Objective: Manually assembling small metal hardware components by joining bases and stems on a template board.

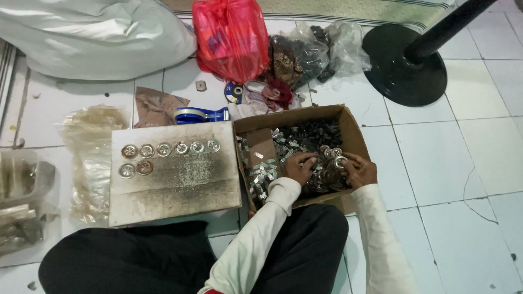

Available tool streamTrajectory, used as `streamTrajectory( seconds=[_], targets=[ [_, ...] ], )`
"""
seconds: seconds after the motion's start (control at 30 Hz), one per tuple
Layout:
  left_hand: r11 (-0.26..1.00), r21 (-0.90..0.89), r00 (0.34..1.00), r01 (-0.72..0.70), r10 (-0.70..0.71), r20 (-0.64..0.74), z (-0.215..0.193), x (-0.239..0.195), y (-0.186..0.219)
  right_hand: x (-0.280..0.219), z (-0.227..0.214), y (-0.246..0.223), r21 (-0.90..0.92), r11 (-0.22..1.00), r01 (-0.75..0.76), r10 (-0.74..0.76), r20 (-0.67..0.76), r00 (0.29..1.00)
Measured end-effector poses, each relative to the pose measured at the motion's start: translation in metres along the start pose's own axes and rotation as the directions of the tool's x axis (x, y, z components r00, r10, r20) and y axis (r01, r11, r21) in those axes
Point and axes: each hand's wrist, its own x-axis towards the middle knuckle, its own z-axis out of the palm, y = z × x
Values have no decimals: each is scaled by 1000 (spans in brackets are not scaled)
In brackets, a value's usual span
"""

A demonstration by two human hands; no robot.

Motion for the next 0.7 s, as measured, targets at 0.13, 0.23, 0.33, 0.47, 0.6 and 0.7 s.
streamTrajectory(
  seconds=[0.13,0.23,0.33,0.47,0.6,0.7],
  targets=[
    [996,-84,996,25,-32,-78,-45,-27,31,-6,27,-5,194,978,74,-98,120,988],
    [991,-125,966,53,-83,-243,-85,-53,59,-16,66,-18,243,969,45,-84,156,984],
    [994,-98,923,41,-75,-377,-141,-75,88,-38,109,-64,145,980,139,-167,201,965],
    [995,55,840,78,-36,-542,-230,-89,68,-76,178,-114,193,974,116,-168,280,945],
    [944,238,720,230,0,-694,-300,-97,35,-103,263,-127,302,953,35,-144,347,927],
    [921,270,651,280,25,-759,-340,-96,37,-109,321,-128,275,956,99,-192,337,922]
  ],
)
